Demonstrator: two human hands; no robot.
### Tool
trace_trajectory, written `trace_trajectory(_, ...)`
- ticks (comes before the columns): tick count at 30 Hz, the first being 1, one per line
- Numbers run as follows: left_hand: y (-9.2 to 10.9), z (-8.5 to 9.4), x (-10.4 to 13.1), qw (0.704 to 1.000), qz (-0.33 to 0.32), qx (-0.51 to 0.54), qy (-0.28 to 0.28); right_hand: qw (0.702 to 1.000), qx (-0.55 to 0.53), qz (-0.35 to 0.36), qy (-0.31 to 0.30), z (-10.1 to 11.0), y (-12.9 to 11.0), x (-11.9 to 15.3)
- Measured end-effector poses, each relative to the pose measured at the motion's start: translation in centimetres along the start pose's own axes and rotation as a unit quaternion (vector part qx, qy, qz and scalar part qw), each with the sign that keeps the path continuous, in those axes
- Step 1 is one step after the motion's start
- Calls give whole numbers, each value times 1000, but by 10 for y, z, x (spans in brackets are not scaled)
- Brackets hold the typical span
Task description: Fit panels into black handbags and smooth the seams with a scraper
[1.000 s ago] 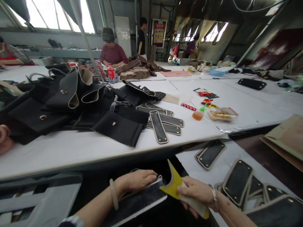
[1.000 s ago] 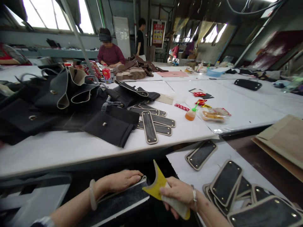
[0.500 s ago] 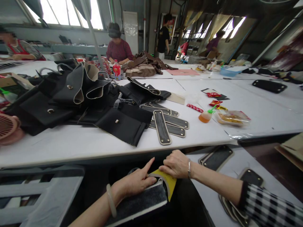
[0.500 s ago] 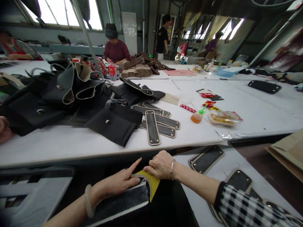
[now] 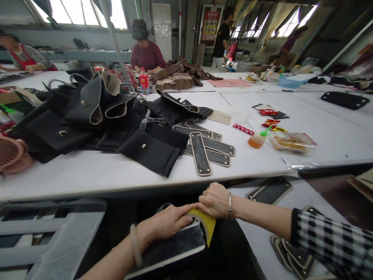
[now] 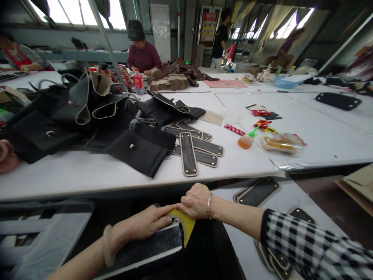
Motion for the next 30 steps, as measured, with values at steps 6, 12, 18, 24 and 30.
trace_trajectory(6,1,-1,1,1000,-11,-2,6,999,2,-15,-34,1,-5,-1)
trace_trajectory(12,0,-3,2,1000,-7,-15,6,998,-4,-34,-58,0,-9,-1)
trace_trajectory(18,-1,-3,1,999,-19,-35,18,995,-24,-70,-71,-2,-15,2)
trace_trajectory(24,0,-6,1,999,-13,-42,30,992,-39,-90,-74,-6,-25,4)
trace_trajectory(30,-1,-15,8,998,-10,-39,46,992,-39,-100,-66,-11,-37,8)
Point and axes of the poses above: each hand's wrist, its own x-axis away from the middle knuckle, its own z-axis out of the back of the hand, y = z × x, the point moved 5 cm from there along -x, towards the middle knuckle, and after that the axes turned 15 degrees about -y, right-handed, at the moved point
